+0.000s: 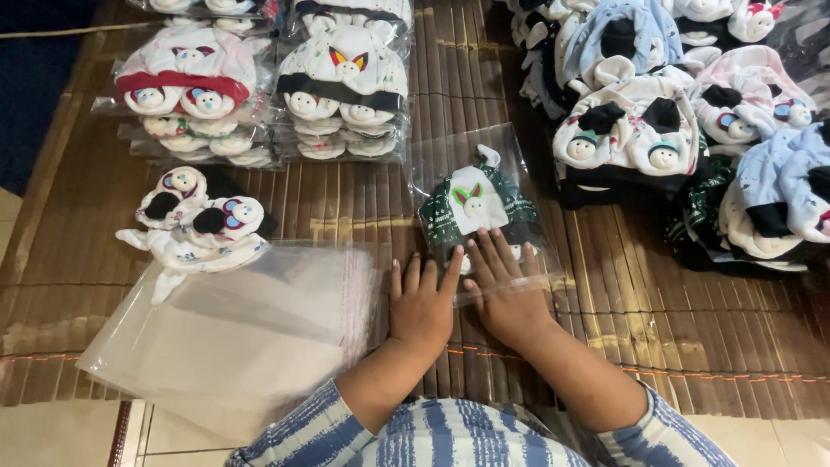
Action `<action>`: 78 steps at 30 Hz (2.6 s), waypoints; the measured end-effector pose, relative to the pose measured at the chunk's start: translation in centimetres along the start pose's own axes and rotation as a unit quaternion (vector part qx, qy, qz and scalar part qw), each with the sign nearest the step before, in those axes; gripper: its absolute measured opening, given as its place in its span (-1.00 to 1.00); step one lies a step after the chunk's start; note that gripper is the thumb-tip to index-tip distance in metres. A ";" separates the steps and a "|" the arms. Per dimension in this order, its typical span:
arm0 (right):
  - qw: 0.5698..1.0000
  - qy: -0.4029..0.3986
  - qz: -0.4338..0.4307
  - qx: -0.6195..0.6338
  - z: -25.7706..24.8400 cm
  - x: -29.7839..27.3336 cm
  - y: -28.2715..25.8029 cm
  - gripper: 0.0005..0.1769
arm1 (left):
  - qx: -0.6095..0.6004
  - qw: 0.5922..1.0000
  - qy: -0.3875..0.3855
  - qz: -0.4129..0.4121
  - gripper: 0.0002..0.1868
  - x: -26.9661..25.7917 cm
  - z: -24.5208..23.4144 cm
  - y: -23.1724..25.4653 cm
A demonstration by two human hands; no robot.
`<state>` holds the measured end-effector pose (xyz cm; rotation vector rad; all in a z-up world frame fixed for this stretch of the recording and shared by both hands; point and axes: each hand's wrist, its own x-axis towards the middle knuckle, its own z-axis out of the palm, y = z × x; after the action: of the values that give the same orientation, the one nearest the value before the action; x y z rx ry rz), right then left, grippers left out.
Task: Packaging baby hats into individual plastic bags on a floor mat
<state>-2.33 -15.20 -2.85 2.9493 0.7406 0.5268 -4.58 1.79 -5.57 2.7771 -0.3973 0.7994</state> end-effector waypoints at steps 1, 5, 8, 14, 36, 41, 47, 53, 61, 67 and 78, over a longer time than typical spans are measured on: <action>1.000 0.000 0.000 -0.001 0.0 0.2 0.0 -0.30 | -0.001 1.000 0.001 0.000 -0.20 0.1 -0.1 0.0; 1.000 -0.012 0.000 0.017 0.3 1.0 0.1 -0.31 | -0.001 1.000 0.007 0.000 -0.26 0.1 -0.1 -0.1; 0.999 -0.046 0.003 0.025 0.4 1.9 0.2 -0.31 | 0.005 1.000 0.014 0.000 -0.30 0.1 -0.1 -0.1; 0.998 -0.050 -0.014 0.034 0.8 2.8 0.4 -0.30 | 0.009 1.000 0.019 -0.003 -0.34 0.2 -0.2 -0.3; 0.975 0.198 -0.098 0.035 1.2 4.6 1.2 -0.38 | 0.013 0.999 0.036 0.004 -0.28 0.6 -0.6 -0.6; 0.974 0.201 -0.093 0.042 1.3 5.1 1.1 -0.34 | 0.008 1.000 0.030 0.001 -0.29 0.4 -0.5 -0.7; 0.973 0.203 -0.092 0.057 1.4 5.9 1.3 -0.37 | 0.029 0.997 0.069 0.005 -0.38 0.5 -0.2 -0.5; 0.976 0.183 -0.104 0.050 0.8 4.8 2.1 -0.38 | 0.032 0.997 0.065 0.001 -0.39 0.4 -0.2 -0.5; 0.909 -0.280 -0.060 0.304 -11.1 0.8 6.8 -0.40 | -0.009 1.000 -0.005 -0.024 -0.21 0.0 -0.7 -0.9; 0.801 -0.110 0.248 0.533 -6.3 0.5 11.6 -0.66 | -0.095 0.981 -0.121 -0.118 0.01 1.1 -3.8 -1.4; 0.850 -0.126 0.365 0.359 4.9 4.9 11.7 -0.43 | -0.375 0.803 -0.133 -0.443 -0.31 1.7 7.1 -6.9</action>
<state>8.67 -23.13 -4.36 3.8370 -0.3605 -0.2128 2.47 5.87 -11.47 1.9282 0.4584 -0.0189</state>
